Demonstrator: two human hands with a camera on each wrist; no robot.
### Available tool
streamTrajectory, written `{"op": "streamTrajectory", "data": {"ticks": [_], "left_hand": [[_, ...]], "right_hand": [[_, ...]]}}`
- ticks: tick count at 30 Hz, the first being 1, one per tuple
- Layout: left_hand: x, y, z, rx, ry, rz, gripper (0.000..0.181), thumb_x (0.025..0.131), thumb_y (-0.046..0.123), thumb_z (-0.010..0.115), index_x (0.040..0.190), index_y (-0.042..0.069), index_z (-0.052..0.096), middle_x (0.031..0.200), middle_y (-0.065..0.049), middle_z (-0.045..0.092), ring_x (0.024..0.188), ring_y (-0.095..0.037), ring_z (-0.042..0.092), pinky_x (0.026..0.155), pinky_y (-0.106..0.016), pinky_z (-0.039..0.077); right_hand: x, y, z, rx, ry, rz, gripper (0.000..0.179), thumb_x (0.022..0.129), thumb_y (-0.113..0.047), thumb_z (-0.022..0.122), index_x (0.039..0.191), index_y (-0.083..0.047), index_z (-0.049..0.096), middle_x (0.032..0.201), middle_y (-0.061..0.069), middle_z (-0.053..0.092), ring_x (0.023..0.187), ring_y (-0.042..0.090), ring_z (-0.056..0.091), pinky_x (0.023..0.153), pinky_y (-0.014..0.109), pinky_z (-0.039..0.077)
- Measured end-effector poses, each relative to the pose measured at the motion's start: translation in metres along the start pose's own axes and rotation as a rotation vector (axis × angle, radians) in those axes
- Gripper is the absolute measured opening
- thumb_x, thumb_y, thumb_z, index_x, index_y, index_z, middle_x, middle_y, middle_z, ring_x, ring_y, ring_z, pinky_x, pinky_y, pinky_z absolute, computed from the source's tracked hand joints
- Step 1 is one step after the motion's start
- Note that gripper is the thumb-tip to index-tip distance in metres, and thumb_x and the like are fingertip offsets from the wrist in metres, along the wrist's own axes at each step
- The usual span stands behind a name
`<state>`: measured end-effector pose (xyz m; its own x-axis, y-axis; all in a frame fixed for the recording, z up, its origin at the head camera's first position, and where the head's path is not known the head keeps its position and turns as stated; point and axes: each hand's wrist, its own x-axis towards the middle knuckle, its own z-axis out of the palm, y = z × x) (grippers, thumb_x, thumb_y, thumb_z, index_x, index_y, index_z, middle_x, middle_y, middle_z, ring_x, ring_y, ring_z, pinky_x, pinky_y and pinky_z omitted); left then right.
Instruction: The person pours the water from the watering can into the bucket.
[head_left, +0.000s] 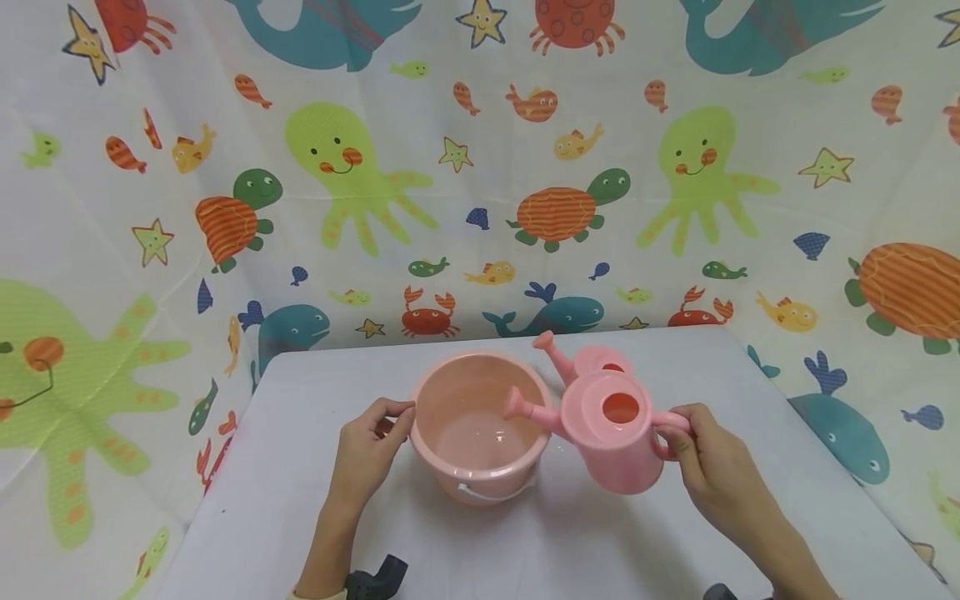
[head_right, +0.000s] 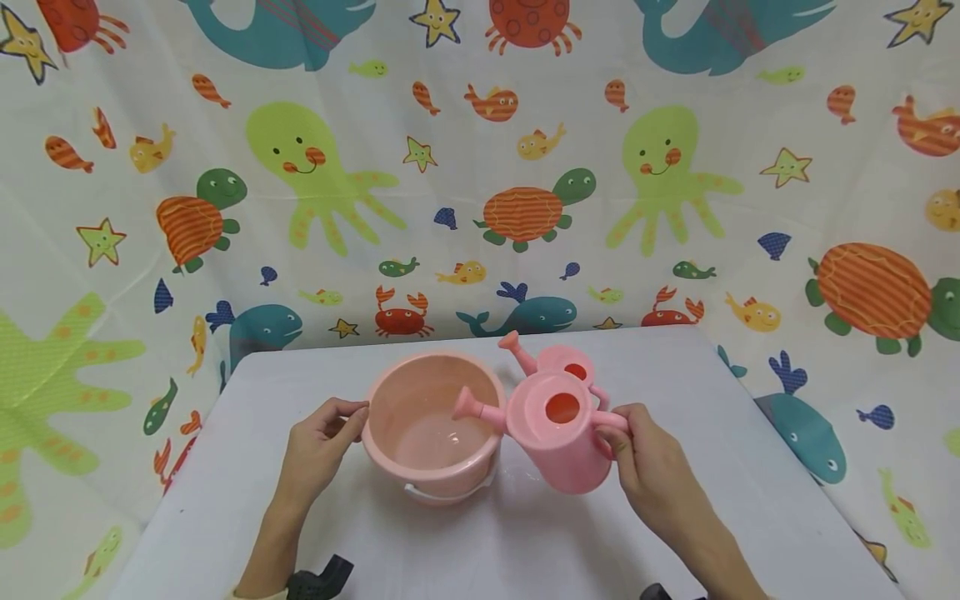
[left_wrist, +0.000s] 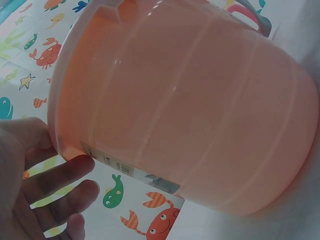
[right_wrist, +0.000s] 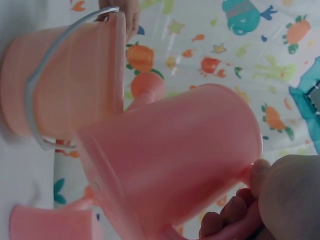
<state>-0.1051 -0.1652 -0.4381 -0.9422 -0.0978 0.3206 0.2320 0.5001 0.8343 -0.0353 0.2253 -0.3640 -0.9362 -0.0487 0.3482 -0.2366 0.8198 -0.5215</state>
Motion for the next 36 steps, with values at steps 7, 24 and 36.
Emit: {"op": "streamTrajectory", "data": {"ticks": [7, 24, 36], "left_hand": [[0.001, -0.001, 0.0, 0.002, -0.001, -0.003, 0.016, 0.097, 0.027, 0.067, 0.103, 0.014, 0.074, 0.088, 0.001, 0.076, 0.071, -0.008, 0.061, 0.058, -0.022, 0.048], [0.0, 0.002, 0.0, 0.015, -0.005, -0.029, 0.019, 0.097, 0.029, 0.066, 0.104, 0.014, 0.074, 0.09, -0.002, 0.076, 0.072, -0.007, 0.06, 0.058, -0.021, 0.047], [0.001, 0.0, 0.0, 0.004, -0.001, -0.012, 0.018, 0.097, 0.028, 0.067, 0.104, 0.013, 0.074, 0.09, -0.003, 0.076, 0.071, -0.006, 0.06, 0.057, -0.021, 0.047]], "right_hand": [[0.003, -0.002, -0.004, -0.028, 0.017, -0.056, 0.017, 0.1, -0.016, 0.06, 0.11, -0.004, 0.053, 0.091, 0.006, 0.065, 0.074, 0.012, 0.058, 0.066, 0.015, 0.053], [0.008, -0.005, -0.007, -0.032, -0.004, -0.025, 0.021, 0.098, -0.018, 0.063, 0.114, -0.005, 0.055, 0.093, 0.002, 0.064, 0.074, 0.009, 0.055, 0.066, 0.013, 0.052], [0.011, -0.005, -0.008, -0.057, 0.02, -0.096, 0.022, 0.096, -0.014, 0.066, 0.113, -0.005, 0.055, 0.09, 0.001, 0.063, 0.071, 0.005, 0.052, 0.061, 0.016, 0.052]]}}
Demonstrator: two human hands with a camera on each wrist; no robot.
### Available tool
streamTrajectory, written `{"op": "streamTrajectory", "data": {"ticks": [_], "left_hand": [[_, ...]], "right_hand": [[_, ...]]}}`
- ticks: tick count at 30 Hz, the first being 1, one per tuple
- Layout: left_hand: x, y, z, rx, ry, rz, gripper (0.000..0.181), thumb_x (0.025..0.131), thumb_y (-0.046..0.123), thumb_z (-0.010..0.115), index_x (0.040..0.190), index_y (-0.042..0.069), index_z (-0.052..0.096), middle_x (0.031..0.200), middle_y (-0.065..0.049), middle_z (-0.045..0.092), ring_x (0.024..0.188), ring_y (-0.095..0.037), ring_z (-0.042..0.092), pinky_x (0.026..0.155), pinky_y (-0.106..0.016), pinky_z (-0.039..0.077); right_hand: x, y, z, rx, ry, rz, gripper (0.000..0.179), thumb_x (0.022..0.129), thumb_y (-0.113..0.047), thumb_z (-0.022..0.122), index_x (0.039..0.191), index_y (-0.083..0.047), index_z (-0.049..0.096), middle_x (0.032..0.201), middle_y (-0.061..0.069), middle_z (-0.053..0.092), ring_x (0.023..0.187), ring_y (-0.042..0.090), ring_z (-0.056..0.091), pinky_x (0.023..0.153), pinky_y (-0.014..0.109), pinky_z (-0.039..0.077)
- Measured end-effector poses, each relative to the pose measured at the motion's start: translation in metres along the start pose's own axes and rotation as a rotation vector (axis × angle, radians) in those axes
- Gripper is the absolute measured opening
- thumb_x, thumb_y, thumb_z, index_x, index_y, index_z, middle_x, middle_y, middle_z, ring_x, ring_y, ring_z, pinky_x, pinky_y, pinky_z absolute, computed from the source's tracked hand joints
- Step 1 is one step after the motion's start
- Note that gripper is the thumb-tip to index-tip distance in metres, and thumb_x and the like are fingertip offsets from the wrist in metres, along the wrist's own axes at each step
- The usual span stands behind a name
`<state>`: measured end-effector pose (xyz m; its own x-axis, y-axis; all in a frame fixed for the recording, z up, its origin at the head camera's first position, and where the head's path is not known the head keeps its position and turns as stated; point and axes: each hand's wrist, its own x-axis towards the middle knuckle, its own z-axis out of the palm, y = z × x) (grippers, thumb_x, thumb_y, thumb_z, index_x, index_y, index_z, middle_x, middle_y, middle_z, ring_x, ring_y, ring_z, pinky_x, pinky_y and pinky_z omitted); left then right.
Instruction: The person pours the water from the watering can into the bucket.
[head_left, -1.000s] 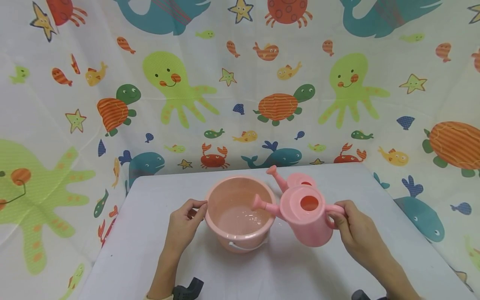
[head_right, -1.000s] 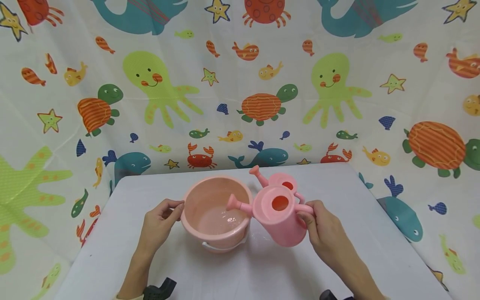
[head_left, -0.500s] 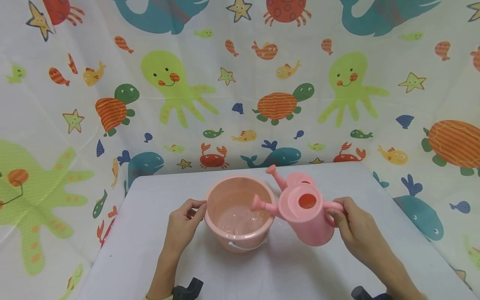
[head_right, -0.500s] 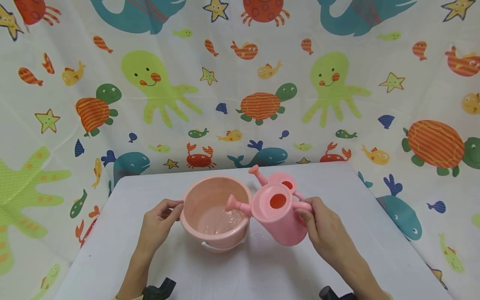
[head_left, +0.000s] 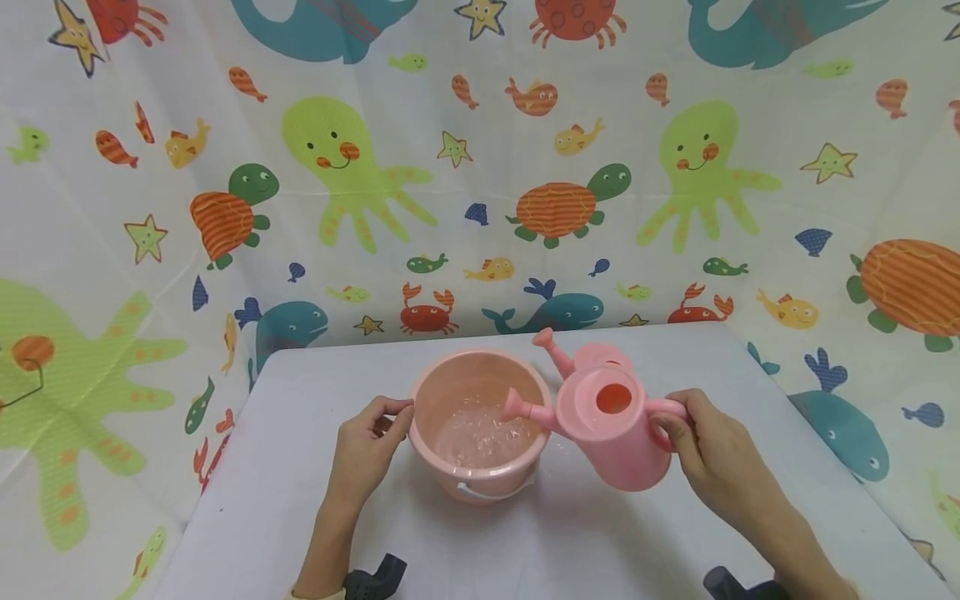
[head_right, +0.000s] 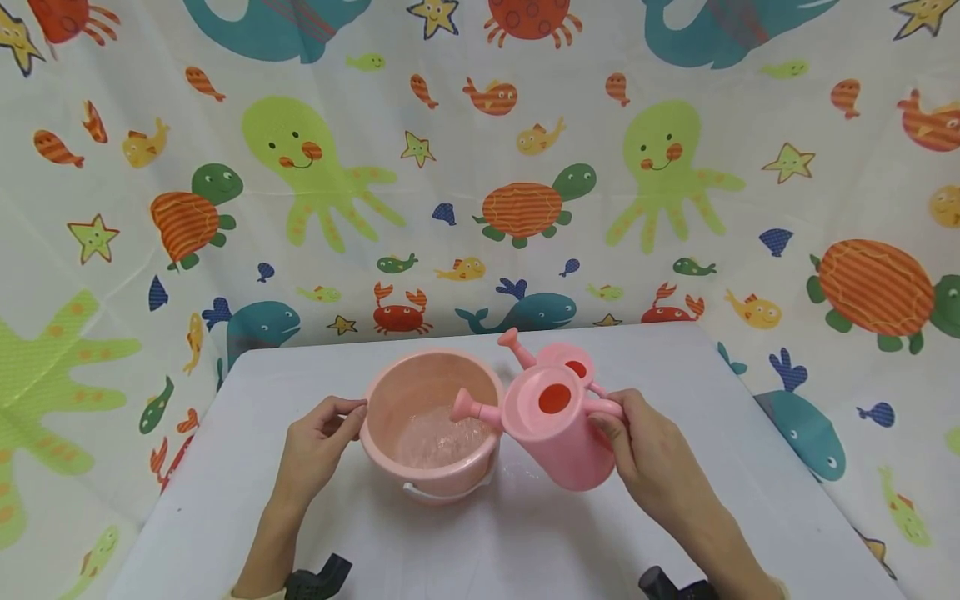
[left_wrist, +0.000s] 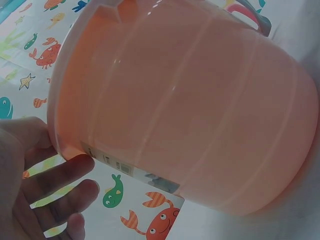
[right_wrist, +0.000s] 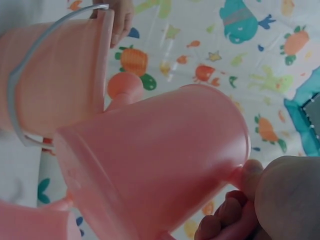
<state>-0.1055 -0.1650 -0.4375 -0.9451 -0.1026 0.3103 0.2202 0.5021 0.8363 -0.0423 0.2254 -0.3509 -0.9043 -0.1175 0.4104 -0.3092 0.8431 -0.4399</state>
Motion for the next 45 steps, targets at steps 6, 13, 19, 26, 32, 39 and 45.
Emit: {"op": "streamTrajectory", "data": {"ticks": [6, 13, 19, 26, 32, 39, 45], "left_hand": [[0.0001, 0.0008, -0.0004, -0.003, 0.0, 0.002, 0.018, 0.097, 0.028, 0.066, 0.104, 0.013, 0.074, 0.09, -0.003, 0.076, 0.071, -0.006, 0.06, 0.057, -0.021, 0.047], [0.0003, 0.0005, -0.0004, 0.0, 0.003, 0.001, 0.019, 0.097, 0.029, 0.067, 0.104, 0.014, 0.074, 0.09, -0.002, 0.077, 0.071, -0.008, 0.061, 0.059, -0.021, 0.047], [0.0009, -0.0006, 0.0, 0.007, 0.003, 0.005, 0.018, 0.096, 0.029, 0.068, 0.104, 0.014, 0.074, 0.09, -0.001, 0.077, 0.071, -0.009, 0.061, 0.059, -0.021, 0.047], [0.0006, -0.0002, -0.0003, 0.001, 0.002, 0.012, 0.017, 0.097, 0.027, 0.067, 0.104, 0.013, 0.074, 0.091, -0.002, 0.077, 0.072, -0.008, 0.061, 0.059, -0.021, 0.048], [0.0011, -0.0003, 0.0001, 0.003, 0.003, 0.006, 0.017, 0.096, 0.028, 0.068, 0.104, 0.014, 0.074, 0.09, -0.001, 0.077, 0.072, -0.01, 0.061, 0.06, -0.021, 0.048], [0.0016, 0.0002, 0.0008, 0.007, 0.011, 0.005, 0.017, 0.096, 0.028, 0.068, 0.104, 0.014, 0.075, 0.089, -0.001, 0.077, 0.072, -0.01, 0.061, 0.06, -0.021, 0.048], [0.0014, -0.0001, 0.0007, -0.002, 0.013, 0.01, 0.017, 0.096, 0.028, 0.068, 0.103, 0.014, 0.075, 0.088, 0.0, 0.077, 0.072, -0.01, 0.061, 0.06, -0.021, 0.048]], "right_hand": [[0.0017, -0.001, -0.0008, -0.003, -0.016, 0.009, 0.023, 0.096, -0.015, 0.066, 0.114, -0.005, 0.055, 0.09, 0.002, 0.063, 0.072, 0.006, 0.052, 0.062, 0.015, 0.052], [0.0035, -0.002, -0.0021, -0.007, -0.026, 0.017, 0.023, 0.096, -0.015, 0.066, 0.113, -0.005, 0.056, 0.09, 0.002, 0.063, 0.072, 0.007, 0.052, 0.062, 0.015, 0.052], [0.0051, -0.0034, -0.0028, -0.017, -0.017, -0.003, 0.023, 0.095, -0.015, 0.067, 0.113, -0.006, 0.056, 0.087, 0.0, 0.061, 0.07, 0.005, 0.051, 0.061, 0.016, 0.051], [0.0069, -0.0056, -0.0043, -0.032, -0.028, -0.005, 0.024, 0.095, -0.016, 0.068, 0.114, -0.005, 0.056, 0.087, 0.001, 0.062, 0.071, 0.006, 0.052, 0.062, 0.016, 0.051], [0.0076, -0.0066, -0.0055, -0.033, -0.033, -0.007, 0.023, 0.095, -0.015, 0.068, 0.113, -0.006, 0.056, 0.088, -0.001, 0.062, 0.071, 0.006, 0.052, 0.064, 0.015, 0.052], [0.0085, -0.0066, -0.0062, -0.043, -0.02, -0.034, 0.025, 0.093, -0.014, 0.07, 0.113, -0.006, 0.057, 0.087, -0.001, 0.062, 0.07, 0.005, 0.052, 0.064, 0.015, 0.053], [0.0098, -0.0062, -0.0066, -0.049, -0.02, -0.048, 0.026, 0.093, -0.013, 0.07, 0.114, -0.006, 0.057, 0.087, -0.002, 0.062, 0.07, 0.005, 0.051, 0.063, 0.016, 0.052]]}}
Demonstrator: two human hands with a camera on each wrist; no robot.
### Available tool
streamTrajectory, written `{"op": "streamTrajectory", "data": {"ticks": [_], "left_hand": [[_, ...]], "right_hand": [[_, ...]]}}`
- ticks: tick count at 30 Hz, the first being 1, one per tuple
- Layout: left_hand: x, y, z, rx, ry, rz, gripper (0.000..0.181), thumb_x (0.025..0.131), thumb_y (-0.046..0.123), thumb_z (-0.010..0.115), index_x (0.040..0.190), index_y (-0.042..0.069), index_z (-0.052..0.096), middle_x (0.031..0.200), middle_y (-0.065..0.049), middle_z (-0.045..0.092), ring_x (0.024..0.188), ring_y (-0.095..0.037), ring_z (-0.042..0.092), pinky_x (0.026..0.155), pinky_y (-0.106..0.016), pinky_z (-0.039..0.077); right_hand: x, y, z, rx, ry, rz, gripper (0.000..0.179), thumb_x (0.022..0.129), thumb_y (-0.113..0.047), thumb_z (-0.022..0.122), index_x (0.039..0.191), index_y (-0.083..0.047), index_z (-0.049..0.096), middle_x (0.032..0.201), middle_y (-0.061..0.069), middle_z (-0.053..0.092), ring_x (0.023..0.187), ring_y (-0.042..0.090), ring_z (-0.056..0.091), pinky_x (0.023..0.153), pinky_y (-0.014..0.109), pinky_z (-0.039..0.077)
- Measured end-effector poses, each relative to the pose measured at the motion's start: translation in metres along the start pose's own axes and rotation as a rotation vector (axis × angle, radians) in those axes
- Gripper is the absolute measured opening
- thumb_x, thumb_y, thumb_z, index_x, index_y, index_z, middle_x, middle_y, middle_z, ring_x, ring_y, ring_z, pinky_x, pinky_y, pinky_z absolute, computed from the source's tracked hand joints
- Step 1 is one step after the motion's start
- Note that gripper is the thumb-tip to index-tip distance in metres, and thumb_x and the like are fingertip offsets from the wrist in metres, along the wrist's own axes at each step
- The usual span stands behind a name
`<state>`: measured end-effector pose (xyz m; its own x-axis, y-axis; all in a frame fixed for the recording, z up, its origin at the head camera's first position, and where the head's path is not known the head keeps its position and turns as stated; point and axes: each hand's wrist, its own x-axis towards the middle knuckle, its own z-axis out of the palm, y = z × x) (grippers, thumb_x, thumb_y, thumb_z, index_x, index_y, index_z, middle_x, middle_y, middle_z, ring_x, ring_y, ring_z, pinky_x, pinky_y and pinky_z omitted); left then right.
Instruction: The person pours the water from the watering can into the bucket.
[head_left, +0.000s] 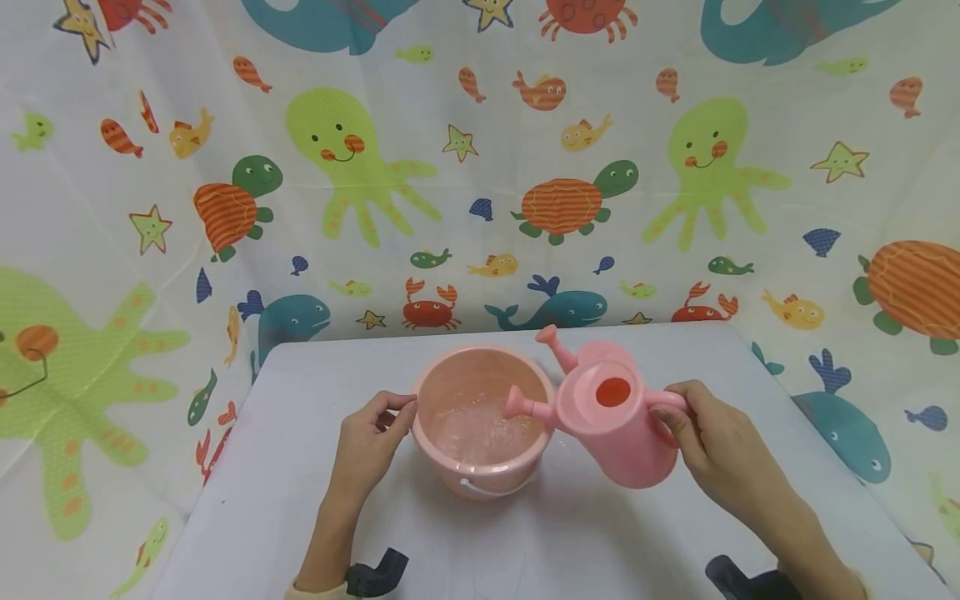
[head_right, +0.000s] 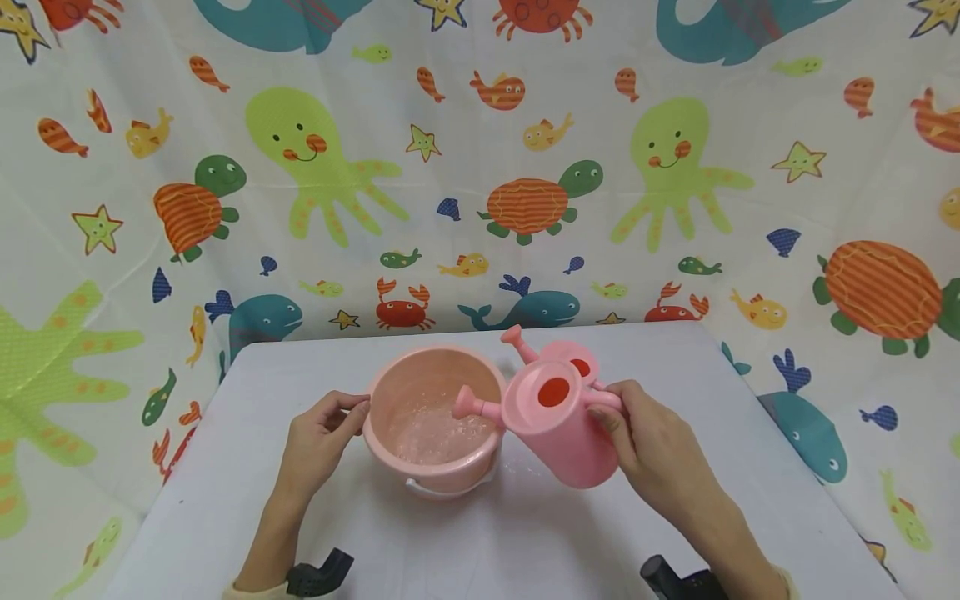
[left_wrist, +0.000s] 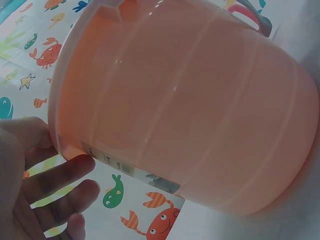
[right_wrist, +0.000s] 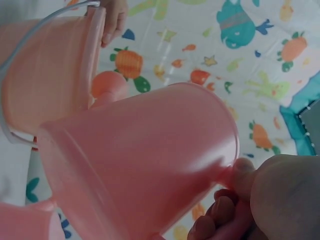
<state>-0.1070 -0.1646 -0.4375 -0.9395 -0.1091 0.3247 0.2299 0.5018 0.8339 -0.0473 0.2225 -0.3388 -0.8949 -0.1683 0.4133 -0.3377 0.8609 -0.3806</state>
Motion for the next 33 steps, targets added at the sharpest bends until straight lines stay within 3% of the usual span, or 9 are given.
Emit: {"op": "streamTrajectory", "data": {"ticks": [33], "left_hand": [[0.0015, -0.0002, -0.0015, 0.015, -0.014, -0.02, 0.02, 0.097, 0.031, 0.066, 0.104, 0.014, 0.074, 0.091, -0.001, 0.078, 0.074, -0.011, 0.061, 0.061, -0.021, 0.048]], "right_hand": [[0.0062, -0.0043, -0.0033, -0.041, -0.006, -0.041, 0.028, 0.09, -0.012, 0.073, 0.113, -0.007, 0.057, 0.085, -0.003, 0.062, 0.07, 0.005, 0.051, 0.061, 0.018, 0.052]]}}
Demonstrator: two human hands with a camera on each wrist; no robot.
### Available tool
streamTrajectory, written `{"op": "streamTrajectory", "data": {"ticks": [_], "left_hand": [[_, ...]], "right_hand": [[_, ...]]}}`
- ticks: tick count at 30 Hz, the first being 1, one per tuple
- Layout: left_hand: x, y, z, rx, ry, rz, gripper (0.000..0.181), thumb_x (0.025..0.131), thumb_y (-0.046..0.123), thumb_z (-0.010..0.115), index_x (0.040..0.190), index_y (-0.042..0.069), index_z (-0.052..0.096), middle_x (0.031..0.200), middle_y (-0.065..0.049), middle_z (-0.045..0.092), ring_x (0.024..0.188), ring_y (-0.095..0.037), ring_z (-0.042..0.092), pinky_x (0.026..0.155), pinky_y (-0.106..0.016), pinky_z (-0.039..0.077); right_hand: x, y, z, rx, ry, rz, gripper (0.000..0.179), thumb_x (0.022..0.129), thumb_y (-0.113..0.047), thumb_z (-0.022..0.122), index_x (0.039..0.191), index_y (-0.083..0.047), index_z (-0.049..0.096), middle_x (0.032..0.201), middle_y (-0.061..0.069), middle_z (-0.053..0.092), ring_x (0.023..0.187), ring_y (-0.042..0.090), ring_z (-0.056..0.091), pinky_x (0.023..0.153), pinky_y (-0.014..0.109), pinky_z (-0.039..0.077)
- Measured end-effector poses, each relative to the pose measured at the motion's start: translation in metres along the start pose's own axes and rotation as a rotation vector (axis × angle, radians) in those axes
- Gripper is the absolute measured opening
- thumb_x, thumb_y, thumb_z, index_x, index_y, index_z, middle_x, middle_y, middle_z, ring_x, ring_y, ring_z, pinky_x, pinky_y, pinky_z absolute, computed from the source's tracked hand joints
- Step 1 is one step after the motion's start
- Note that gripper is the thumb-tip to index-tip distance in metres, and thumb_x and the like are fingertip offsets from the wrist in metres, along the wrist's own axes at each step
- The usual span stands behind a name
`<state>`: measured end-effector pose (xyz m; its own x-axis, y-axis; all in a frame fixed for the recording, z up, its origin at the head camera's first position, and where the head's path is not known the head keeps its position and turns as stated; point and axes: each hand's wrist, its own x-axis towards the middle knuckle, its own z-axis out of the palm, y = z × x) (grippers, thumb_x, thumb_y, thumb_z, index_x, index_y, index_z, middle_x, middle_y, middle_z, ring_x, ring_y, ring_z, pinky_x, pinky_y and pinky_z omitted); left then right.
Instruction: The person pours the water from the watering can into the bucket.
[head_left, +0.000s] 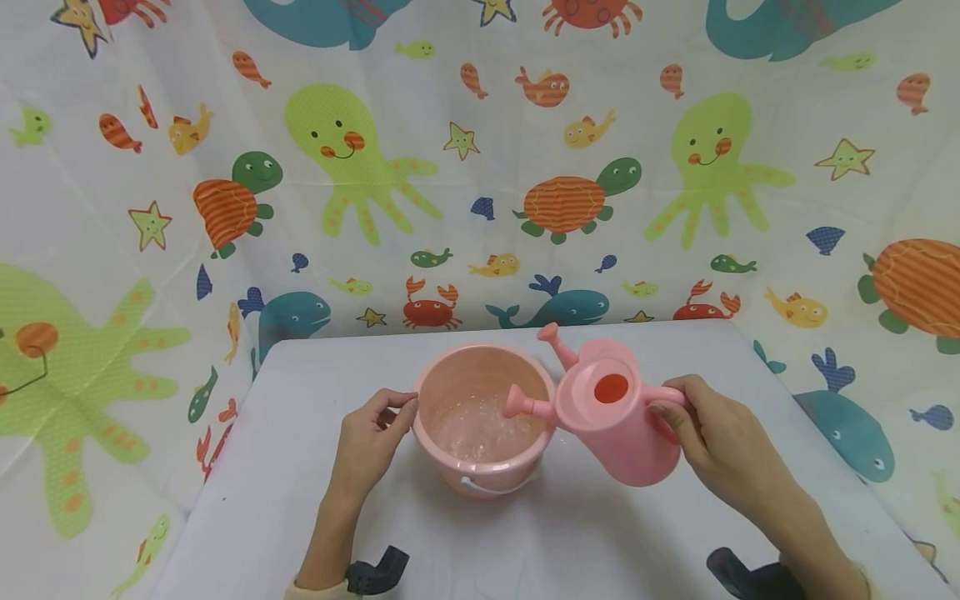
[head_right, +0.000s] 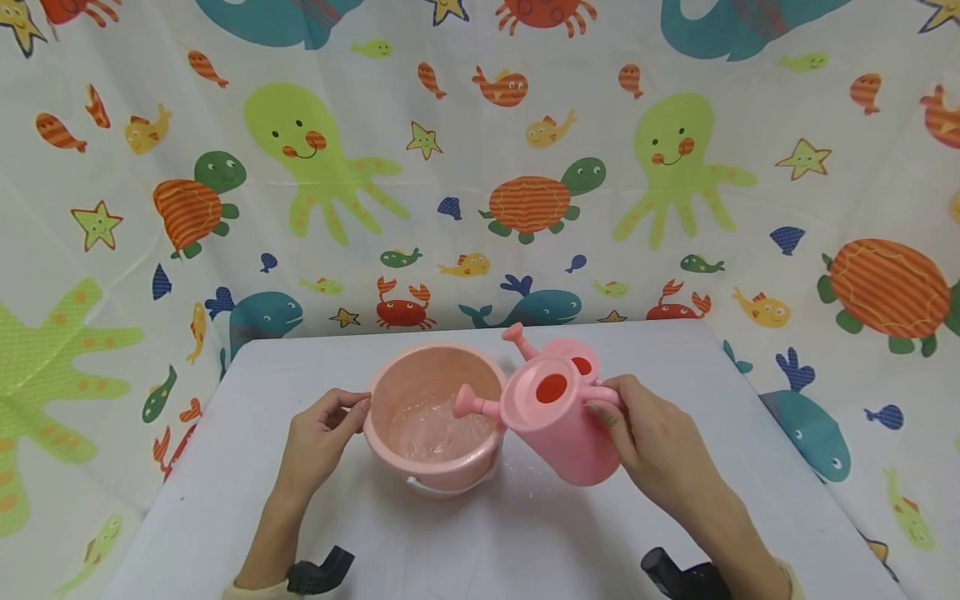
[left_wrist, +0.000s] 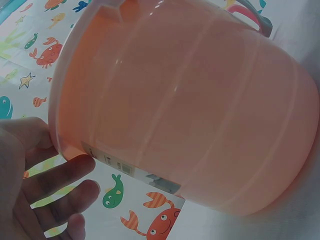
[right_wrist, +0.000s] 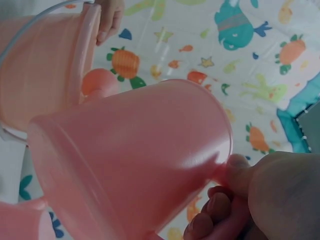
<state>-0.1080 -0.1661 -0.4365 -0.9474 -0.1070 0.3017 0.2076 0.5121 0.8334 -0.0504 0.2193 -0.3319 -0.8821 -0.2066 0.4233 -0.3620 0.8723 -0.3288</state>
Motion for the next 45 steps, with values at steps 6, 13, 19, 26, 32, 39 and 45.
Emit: {"op": "streamTrajectory", "data": {"ticks": [6, 13, 19, 26, 32, 39, 45], "left_hand": [[0.0003, 0.0002, -0.0001, 0.003, 0.0, 0.008, 0.02, 0.097, 0.031, 0.066, 0.104, 0.014, 0.074, 0.091, -0.001, 0.078, 0.073, -0.01, 0.061, 0.061, -0.021, 0.048], [0.0002, -0.0001, 0.0, 0.001, 0.0, 0.014, 0.019, 0.097, 0.029, 0.066, 0.104, 0.014, 0.074, 0.091, -0.001, 0.077, 0.073, -0.009, 0.061, 0.061, -0.021, 0.048], [0.0002, -0.0002, -0.0002, 0.002, 0.0, 0.015, 0.019, 0.097, 0.03, 0.066, 0.104, 0.014, 0.074, 0.091, -0.001, 0.078, 0.074, -0.009, 0.061, 0.062, -0.021, 0.049], [0.0004, 0.0, -0.0001, 0.008, 0.002, 0.017, 0.019, 0.097, 0.03, 0.066, 0.104, 0.014, 0.074, 0.092, -0.001, 0.078, 0.074, -0.009, 0.062, 0.063, -0.021, 0.049], [0.0002, 0.0004, 0.0, 0.002, 0.002, 0.016, 0.019, 0.097, 0.029, 0.066, 0.104, 0.013, 0.074, 0.092, -0.001, 0.078, 0.074, -0.008, 0.061, 0.062, -0.021, 0.049], [0.0, 0.0011, 0.0, 0.004, 0.004, 0.017, 0.019, 0.097, 0.029, 0.066, 0.104, 0.014, 0.074, 0.092, -0.001, 0.078, 0.074, -0.008, 0.061, 0.062, -0.021, 0.049], [-0.0003, 0.0013, -0.0002, 0.01, 0.003, 0.015, 0.02, 0.097, 0.03, 0.066, 0.104, 0.014, 0.074, 0.091, -0.002, 0.078, 0.073, -0.009, 0.061, 0.061, -0.021, 0.048]], "right_hand": [[0.0016, -0.0002, -0.0014, -0.003, -0.005, -0.01, 0.029, 0.089, -0.01, 0.074, 0.113, -0.007, 0.057, 0.084, -0.003, 0.062, 0.071, 0.006, 0.052, 0.061, 0.018, 0.052], [0.0031, 0.0003, -0.0025, 0.0, -0.028, 0.0, 0.029, 0.089, -0.012, 0.074, 0.113, -0.008, 0.058, 0.085, -0.003, 0.062, 0.072, 0.007, 0.052, 0.059, 0.018, 0.05], [0.0047, -0.0005, -0.004, -0.001, -0.031, -0.009, 0.029, 0.089, -0.013, 0.074, 0.113, -0.008, 0.058, 0.084, -0.004, 0.062, 0.073, 0.007, 0.053, 0.06, 0.018, 0.051], [0.0056, -0.0014, -0.0049, 0.0, -0.015, -0.037, 0.029, 0.089, -0.013, 0.075, 0.113, -0.009, 0.059, 0.084, -0.005, 0.062, 0.072, 0.006, 0.052, 0.06, 0.018, 0.051], [0.0061, -0.0022, -0.0054, -0.001, -0.012, -0.049, 0.03, 0.087, -0.012, 0.076, 0.113, -0.009, 0.059, 0.084, -0.005, 0.062, 0.072, 0.006, 0.052, 0.06, 0.018, 0.051], [0.0079, -0.0029, -0.0067, -0.003, -0.022, -0.044, 0.031, 0.087, -0.012, 0.076, 0.113, -0.009, 0.06, 0.084, -0.005, 0.063, 0.072, 0.006, 0.053, 0.06, 0.018, 0.051], [0.0087, -0.0029, -0.0074, 0.0, -0.021, -0.049, 0.031, 0.087, -0.013, 0.076, 0.114, -0.009, 0.061, 0.086, -0.004, 0.064, 0.073, 0.006, 0.054, 0.06, 0.018, 0.052]]}}
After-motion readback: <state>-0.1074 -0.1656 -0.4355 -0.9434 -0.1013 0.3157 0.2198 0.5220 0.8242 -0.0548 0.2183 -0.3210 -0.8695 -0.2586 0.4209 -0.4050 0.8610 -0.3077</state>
